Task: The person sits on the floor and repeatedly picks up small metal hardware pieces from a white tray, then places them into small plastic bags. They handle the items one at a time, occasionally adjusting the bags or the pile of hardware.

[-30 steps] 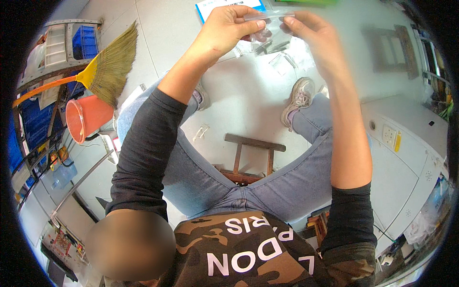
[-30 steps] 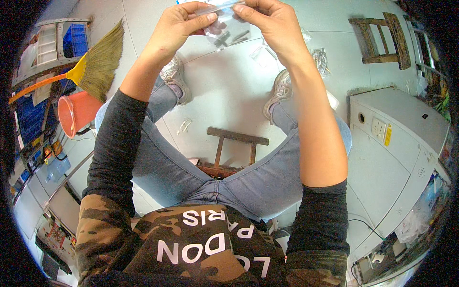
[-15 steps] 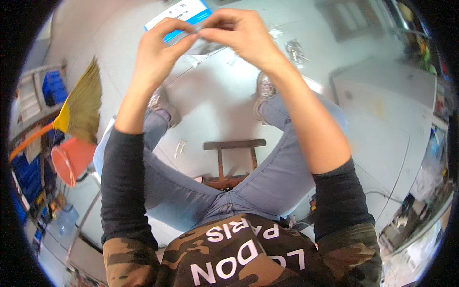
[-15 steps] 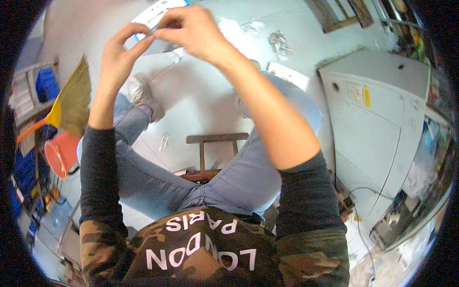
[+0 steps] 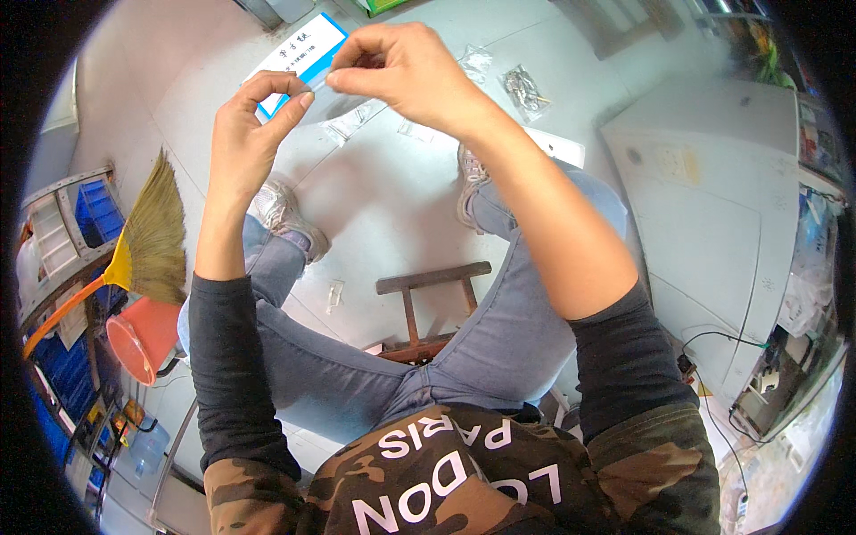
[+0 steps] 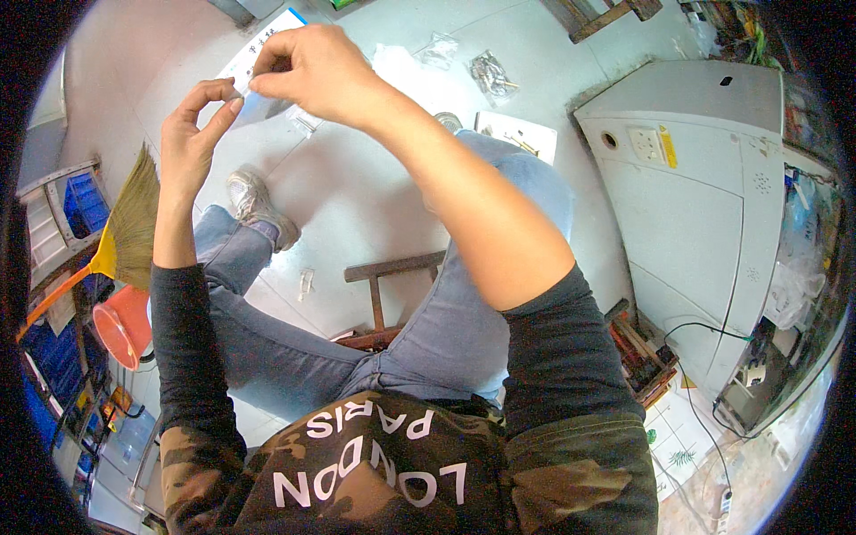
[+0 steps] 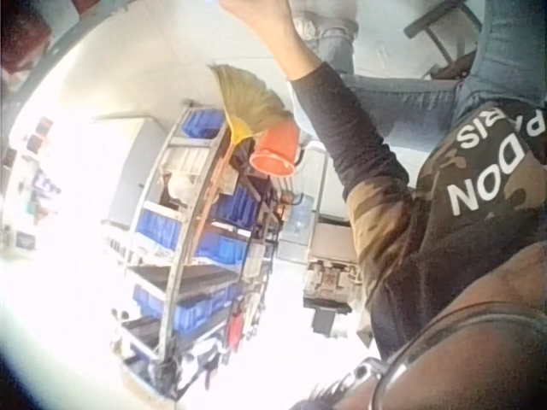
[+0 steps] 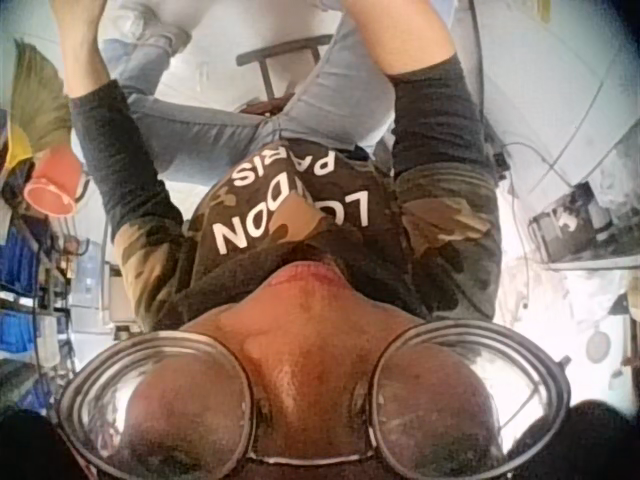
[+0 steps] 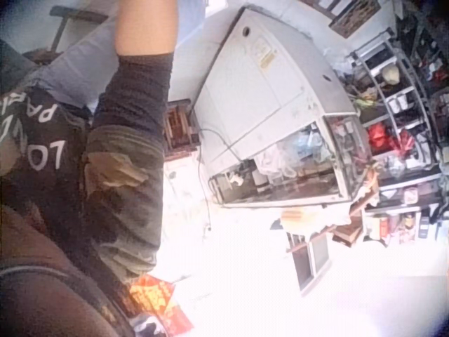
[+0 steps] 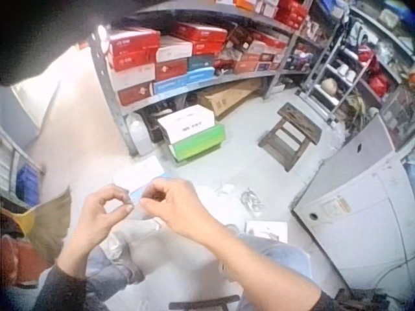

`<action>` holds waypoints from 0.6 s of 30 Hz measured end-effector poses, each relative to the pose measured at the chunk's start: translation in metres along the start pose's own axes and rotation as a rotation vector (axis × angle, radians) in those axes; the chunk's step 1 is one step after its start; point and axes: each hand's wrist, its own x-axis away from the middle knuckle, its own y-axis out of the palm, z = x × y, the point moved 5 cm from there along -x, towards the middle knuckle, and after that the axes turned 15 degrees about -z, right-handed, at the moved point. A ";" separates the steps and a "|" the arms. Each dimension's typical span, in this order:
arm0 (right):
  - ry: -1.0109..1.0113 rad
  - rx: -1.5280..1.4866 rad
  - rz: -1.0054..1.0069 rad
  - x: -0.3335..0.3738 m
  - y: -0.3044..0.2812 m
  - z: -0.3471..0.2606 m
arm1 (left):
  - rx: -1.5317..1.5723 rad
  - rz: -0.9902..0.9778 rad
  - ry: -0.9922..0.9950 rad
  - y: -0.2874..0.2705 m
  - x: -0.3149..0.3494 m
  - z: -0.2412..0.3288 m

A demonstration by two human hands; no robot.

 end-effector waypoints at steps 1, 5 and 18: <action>0.000 0.002 0.010 0.002 -0.005 -0.002 | -0.007 0.001 0.011 -0.002 0.000 0.000; 0.059 0.126 0.063 0.015 -0.030 -0.018 | 0.060 -0.034 0.011 0.001 -0.002 -0.007; 0.475 0.151 0.492 0.132 -0.171 0.186 | -0.039 -0.093 -0.101 0.028 0.008 -0.015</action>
